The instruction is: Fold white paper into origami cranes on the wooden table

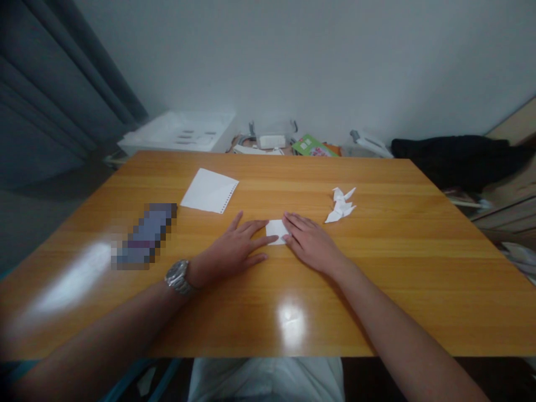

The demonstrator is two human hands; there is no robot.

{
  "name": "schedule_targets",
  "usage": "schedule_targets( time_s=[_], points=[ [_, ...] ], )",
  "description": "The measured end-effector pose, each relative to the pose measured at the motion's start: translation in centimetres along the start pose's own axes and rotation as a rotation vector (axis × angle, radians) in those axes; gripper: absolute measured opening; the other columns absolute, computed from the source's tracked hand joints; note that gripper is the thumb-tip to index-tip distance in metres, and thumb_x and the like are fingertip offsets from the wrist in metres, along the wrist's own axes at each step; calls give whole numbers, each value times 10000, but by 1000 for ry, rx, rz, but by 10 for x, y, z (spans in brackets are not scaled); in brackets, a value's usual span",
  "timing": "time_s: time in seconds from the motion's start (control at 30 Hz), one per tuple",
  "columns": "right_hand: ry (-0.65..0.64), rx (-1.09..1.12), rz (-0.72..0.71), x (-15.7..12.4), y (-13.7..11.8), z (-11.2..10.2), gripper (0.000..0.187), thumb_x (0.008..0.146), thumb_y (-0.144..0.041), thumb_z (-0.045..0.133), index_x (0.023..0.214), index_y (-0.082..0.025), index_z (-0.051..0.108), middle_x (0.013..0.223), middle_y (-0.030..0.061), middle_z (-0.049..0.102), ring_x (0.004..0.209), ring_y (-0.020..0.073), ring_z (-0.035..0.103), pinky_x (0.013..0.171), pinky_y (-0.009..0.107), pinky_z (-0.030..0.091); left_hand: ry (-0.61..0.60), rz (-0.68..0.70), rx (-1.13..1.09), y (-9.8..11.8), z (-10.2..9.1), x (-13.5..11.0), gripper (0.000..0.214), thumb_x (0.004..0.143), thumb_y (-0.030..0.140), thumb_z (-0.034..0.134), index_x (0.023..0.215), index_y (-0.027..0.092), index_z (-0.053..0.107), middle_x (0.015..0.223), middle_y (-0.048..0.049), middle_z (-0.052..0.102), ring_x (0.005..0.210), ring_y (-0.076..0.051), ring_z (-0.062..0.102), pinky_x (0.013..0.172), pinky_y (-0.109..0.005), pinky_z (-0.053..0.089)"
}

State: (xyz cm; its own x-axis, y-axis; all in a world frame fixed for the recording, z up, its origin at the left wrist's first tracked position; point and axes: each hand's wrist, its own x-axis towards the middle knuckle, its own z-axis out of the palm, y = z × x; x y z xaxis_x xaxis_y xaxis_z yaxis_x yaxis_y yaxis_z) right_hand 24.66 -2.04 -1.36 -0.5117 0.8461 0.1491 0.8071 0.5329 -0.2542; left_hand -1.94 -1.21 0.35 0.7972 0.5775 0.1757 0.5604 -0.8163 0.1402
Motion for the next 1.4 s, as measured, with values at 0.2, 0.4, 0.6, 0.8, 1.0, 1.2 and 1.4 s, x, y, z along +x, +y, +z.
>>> schedule_targets(
  time_s=[0.2,0.4,0.6,0.8,1.0,1.2,1.4],
  points=[
    [64,53,-69,2,0,-5,463,1060,-403,418,1378,-148,638,1533,146,526,1411,293,499,1175,511,413,25,-49,-1,-6,1,1,428,1035,497,456,1303,214,634,1534,-159,474,1423,-311,445,1228,-568,246],
    [72,77,-154,1,-4,-6,396,1039,-402,495,1341,-214,668,1488,128,577,1405,308,508,1166,560,414,44,-77,-7,-6,-2,1,570,991,554,526,1390,148,555,1483,-157,533,1391,-295,476,1233,-488,283],
    [81,89,-201,1,-5,-3,381,1024,-393,531,1308,-192,687,1461,142,598,1384,316,525,1155,556,430,69,-105,-2,-3,-5,0,573,968,512,586,1401,137,553,1414,-151,580,1280,-308,539,1141,-463,400],
    [85,120,-188,1,-5,-2,382,1019,-389,547,1304,-179,690,1441,166,606,1371,318,534,1140,546,443,92,-102,-72,-7,-1,0,453,999,389,559,1394,166,544,1361,-126,628,1235,-272,591,1095,-436,448],
    [121,196,-137,1,-6,-6,314,1021,-369,548,1222,-195,717,1363,145,652,1269,275,611,1089,490,501,81,-134,-97,-7,-3,2,288,1005,337,543,1221,157,607,1201,-128,702,1062,-270,676,950,-413,532],
    [169,269,-135,2,-9,-9,235,1010,-324,567,1151,-218,722,1263,119,681,1177,251,641,1033,464,536,67,-193,-131,-9,-3,4,316,1066,302,407,1289,164,582,1243,-114,683,1066,-252,687,927,-383,549],
    [131,269,-203,3,-13,-6,289,1021,-311,545,1259,-207,672,1289,132,652,1208,245,613,1051,447,522,107,-259,-241,-7,-5,5,332,1091,351,338,1281,194,561,1243,-96,665,1050,-227,691,884,-350,551]
  ],
)
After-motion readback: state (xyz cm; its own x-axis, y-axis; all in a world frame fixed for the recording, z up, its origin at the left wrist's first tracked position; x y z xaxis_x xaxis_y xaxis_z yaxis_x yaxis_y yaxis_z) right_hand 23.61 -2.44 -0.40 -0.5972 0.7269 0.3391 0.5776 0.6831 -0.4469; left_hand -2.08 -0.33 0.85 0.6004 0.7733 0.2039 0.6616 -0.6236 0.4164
